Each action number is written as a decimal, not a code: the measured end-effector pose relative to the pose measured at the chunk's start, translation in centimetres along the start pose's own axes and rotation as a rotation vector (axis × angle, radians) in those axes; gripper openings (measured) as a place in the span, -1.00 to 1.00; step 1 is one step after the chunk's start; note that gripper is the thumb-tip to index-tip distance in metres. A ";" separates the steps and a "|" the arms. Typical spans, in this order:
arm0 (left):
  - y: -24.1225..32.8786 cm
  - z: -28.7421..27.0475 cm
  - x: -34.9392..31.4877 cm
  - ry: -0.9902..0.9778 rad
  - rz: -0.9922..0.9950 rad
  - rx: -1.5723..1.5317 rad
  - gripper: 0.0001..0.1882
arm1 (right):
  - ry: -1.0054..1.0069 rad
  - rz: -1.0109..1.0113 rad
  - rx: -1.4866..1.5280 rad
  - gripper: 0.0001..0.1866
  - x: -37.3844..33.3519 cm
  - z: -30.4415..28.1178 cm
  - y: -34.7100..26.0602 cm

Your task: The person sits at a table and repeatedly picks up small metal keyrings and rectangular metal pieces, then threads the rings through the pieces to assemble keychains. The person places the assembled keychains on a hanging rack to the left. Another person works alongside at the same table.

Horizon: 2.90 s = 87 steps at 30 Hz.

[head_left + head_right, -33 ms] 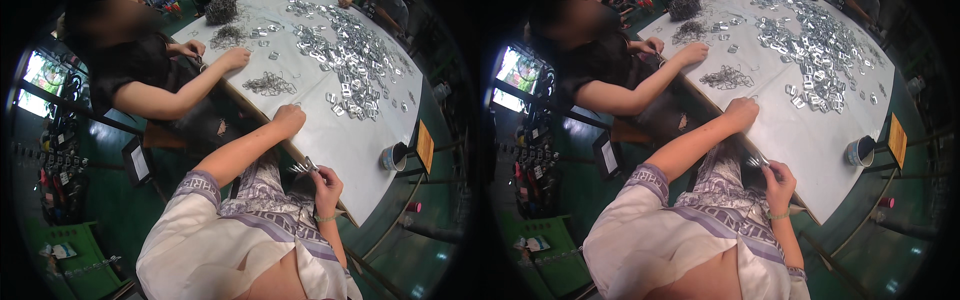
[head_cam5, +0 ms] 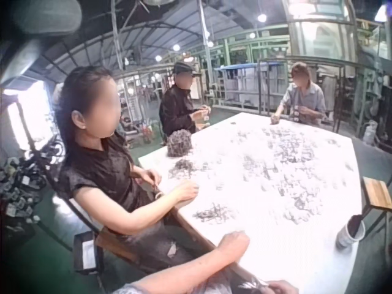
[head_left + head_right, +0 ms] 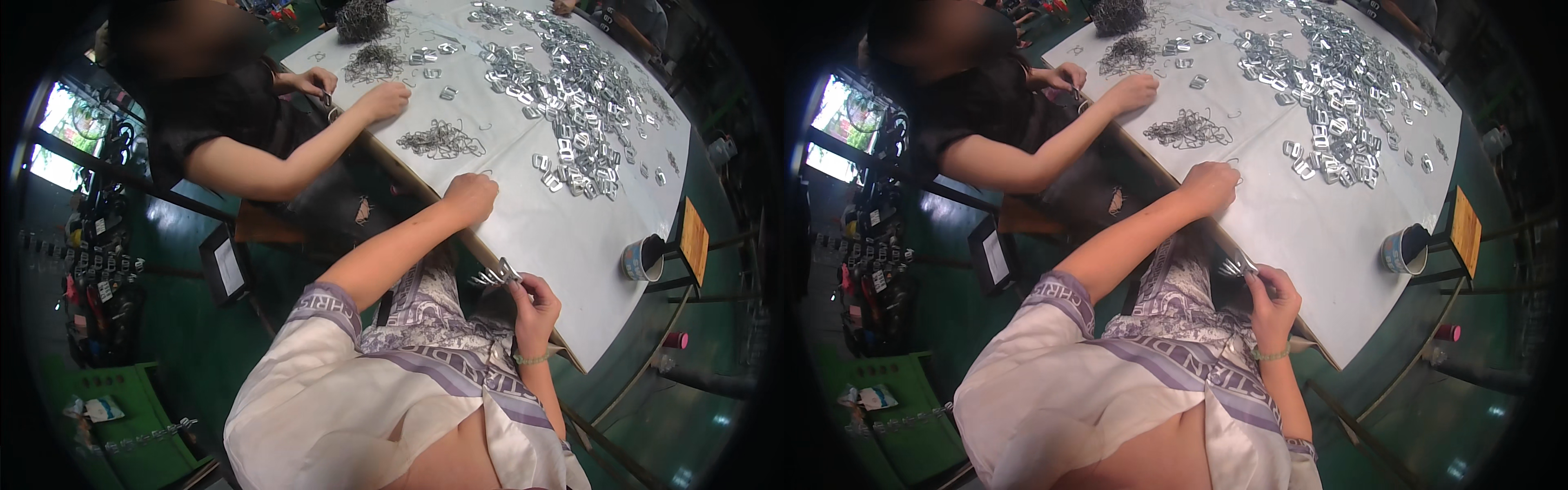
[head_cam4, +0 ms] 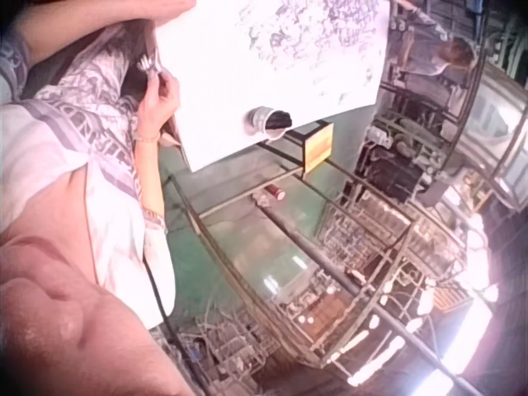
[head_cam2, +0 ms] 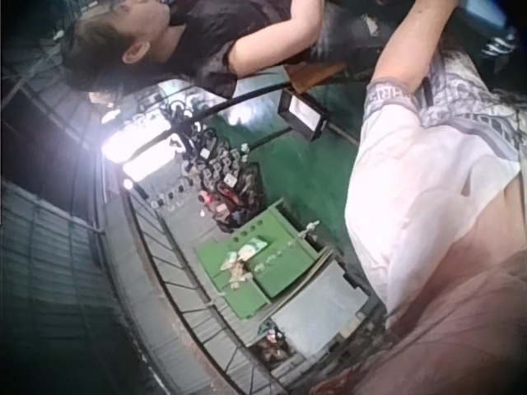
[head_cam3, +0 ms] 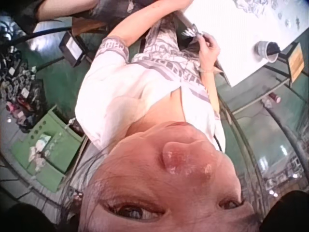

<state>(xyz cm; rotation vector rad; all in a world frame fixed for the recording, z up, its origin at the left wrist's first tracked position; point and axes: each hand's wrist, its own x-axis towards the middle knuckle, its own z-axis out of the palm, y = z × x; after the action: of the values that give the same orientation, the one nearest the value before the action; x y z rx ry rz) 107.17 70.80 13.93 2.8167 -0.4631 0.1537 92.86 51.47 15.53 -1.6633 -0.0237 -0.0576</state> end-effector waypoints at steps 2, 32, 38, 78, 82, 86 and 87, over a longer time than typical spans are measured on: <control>0.2 -2.0 -0.8 0.009 -0.071 -0.429 -0.87 | 0.008 -0.016 0.001 -0.90 0.2 -0.1 -0.1; 6.6 -2.6 -11.3 0.261 0.176 -0.927 -0.87 | 0.139 -0.162 -0.590 -0.72 16.6 -5.3 3.0; 7.1 -2.9 -12.2 0.308 0.233 -0.847 -0.87 | 0.139 -0.344 -1.035 -0.61 26.7 -6.8 9.2; -1.0 -0.4 -4.6 0.357 -0.058 -0.405 -0.88 | -0.109 0.247 0.361 -0.91 1.9 -0.6 -0.6; -7.3 2.1 -1.4 0.519 -0.228 0.008 -0.90 | -0.118 0.194 0.288 -0.91 1.5 -0.4 -1.2; -9.6 2.7 -0.2 0.481 -0.129 0.186 -0.91 | -0.092 0.153 0.255 -0.92 1.1 -0.9 -1.1; -9.9 2.6 0.0 0.446 -0.085 0.205 -0.91 | -0.087 0.158 0.255 -0.92 1.1 -0.9 -1.0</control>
<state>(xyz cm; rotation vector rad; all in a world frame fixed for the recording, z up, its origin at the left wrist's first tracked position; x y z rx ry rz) 110.52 79.02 8.89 2.8630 -0.2328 0.8318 93.85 50.62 16.69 -1.4073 0.0334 0.1327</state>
